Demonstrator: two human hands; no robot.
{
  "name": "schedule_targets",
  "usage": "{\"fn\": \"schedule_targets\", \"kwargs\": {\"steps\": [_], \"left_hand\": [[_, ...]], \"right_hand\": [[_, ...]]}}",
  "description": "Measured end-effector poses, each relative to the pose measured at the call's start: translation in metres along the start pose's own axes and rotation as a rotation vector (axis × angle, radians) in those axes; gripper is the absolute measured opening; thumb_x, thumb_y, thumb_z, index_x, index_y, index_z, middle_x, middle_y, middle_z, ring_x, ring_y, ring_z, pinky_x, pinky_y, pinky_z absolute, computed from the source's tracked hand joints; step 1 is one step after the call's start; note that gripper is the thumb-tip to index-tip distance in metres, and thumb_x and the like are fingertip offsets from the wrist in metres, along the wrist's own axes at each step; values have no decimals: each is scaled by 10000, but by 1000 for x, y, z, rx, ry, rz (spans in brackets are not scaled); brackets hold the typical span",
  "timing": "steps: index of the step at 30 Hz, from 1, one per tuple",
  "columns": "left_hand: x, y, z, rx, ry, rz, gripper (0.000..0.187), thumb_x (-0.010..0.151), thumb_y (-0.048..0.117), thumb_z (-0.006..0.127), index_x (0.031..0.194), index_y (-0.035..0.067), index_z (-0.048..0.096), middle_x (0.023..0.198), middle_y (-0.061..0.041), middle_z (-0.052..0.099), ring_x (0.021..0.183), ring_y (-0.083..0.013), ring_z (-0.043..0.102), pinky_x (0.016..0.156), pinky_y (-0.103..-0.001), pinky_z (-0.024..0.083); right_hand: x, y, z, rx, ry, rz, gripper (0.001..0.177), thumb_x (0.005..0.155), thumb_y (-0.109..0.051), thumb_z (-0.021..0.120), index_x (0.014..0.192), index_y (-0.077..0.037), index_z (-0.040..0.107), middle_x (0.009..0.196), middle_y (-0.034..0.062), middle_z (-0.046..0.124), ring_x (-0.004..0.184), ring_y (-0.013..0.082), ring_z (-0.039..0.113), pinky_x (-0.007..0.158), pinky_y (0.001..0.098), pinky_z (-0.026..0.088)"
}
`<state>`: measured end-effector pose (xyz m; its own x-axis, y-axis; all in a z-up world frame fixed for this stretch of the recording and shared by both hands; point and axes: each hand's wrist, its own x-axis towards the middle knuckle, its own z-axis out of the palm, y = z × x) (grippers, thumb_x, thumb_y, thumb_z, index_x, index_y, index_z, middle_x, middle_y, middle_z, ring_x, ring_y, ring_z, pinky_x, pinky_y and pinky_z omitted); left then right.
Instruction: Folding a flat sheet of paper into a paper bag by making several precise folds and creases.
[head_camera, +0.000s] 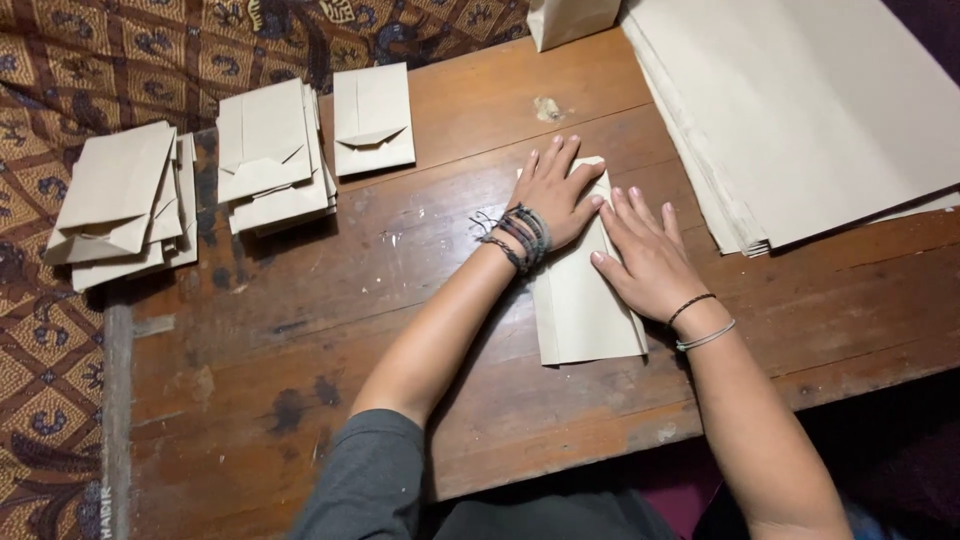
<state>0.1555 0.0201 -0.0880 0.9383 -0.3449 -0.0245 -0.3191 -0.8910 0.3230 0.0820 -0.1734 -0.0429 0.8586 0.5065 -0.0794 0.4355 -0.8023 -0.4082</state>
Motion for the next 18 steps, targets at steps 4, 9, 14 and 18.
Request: {"fn": "schedule_targets", "kwargs": {"steps": [4, 9, 14, 18], "left_hand": [[-8, 8, -5, 23, 49, 7, 512, 1055, 537, 412, 1530, 346, 399, 1683, -110, 214, 1587, -322, 152, 1288, -533, 120], [-7, 8, -6, 103, 23, 19, 560, 1093, 521, 405, 1621, 387, 275, 1720, -105, 132, 1605, -311, 86, 1307, -521, 91], [-8, 11, -7, 134, 108, 48, 567, 1046, 490, 364, 1587, 320, 359, 1682, -143, 198, 1566, -329, 148, 1258, -526, 133], [-7, 11, -6, 156, 119, 49, 644, 1018, 621, 321, 1592, 332, 346, 1681, -143, 206, 1564, -328, 153, 1256, -523, 120]], "right_hand": [[0, 1, -2, 0, -26, -2, 710, 1029, -436, 490, 1602, -47, 334, 1723, 165, 186, 1597, 330, 99, 1242, 622, 21], [-13, -5, -2, -38, -75, 8, 769, 1003, -446, 515, 1600, -7, 311, 1720, 207, 164, 1595, 365, 94, 1222, 667, 51], [-45, -19, 7, -101, -55, -36, 769, 997, -455, 439, 1582, 3, 243, 1706, 204, 132, 1576, 374, 78, 1201, 660, 52], [-74, -30, 25, -156, 35, -67, 801, 995, -482, 433, 1592, 11, 224, 1705, 237, 113, 1578, 395, 71, 1198, 669, 46]]}}
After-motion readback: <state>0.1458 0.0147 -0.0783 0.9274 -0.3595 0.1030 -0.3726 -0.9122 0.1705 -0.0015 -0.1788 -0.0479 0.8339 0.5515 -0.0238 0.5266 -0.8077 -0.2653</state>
